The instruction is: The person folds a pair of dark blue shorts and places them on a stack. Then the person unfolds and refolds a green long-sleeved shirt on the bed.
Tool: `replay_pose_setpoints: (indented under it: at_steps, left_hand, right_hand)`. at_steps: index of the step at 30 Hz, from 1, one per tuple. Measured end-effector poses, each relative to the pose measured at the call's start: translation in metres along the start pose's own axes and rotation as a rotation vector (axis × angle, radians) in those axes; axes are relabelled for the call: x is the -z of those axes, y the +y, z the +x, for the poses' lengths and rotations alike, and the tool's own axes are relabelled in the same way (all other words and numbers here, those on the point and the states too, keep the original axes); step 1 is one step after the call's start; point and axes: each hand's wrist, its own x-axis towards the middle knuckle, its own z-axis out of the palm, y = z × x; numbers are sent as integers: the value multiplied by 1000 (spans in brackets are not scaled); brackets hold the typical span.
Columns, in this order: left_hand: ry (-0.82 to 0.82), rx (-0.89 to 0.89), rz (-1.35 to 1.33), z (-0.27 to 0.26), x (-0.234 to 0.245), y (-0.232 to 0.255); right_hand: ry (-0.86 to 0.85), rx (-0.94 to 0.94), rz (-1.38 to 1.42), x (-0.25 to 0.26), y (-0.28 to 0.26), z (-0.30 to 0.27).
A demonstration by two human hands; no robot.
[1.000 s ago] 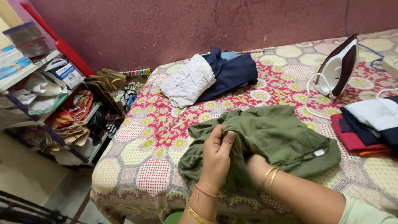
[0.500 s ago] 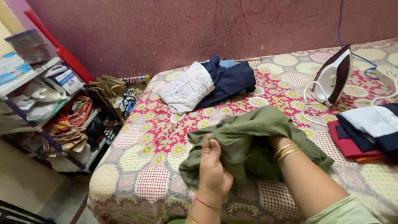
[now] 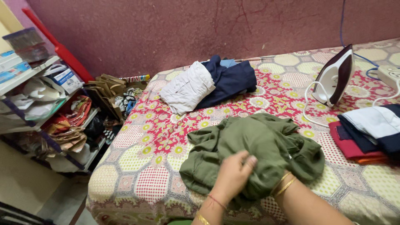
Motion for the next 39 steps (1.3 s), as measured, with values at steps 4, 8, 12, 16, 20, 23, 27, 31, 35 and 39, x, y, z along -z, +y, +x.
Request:
replay_pose_setpoints:
  at_steps: [4,8,12,16,20,23,27,31,35,39]
  left_hand:
    - [-439,26,-168,-19,-14,-1]
    - [-77,33,-202,3,-2,1]
    - [101,-65,-11,21,8,7]
    - [-158,-88,44,11,-6,19]
    - [-386,-71,-120,-11,-28,16]
    - [-359,-27,-6,-4,-25,4]
    - [-232,-13,-214,8,-11,-9]
    - [3,101,-108,19,-10,-12]
    - [-18,20,99,14,-25,-5]
    - [-132,-58,90,4,-32,1]
  right_hand:
    - [177,19,161,37,-17,6]
    - [173,9,148,43,-12,5]
    - [72,1,90,23,10,-4]
    - [79,-48,111,31,12,-13]
    - [188,-55,228,57,10,-14]
    - [177,-71,235,64,14,-14]
    - [126,-178,203,69,31,-40]
    - [111,-233,230,70,50,-58]
    - [129,-207,261,69,48,-50]
    - [160,-152,299,72,34,-40]
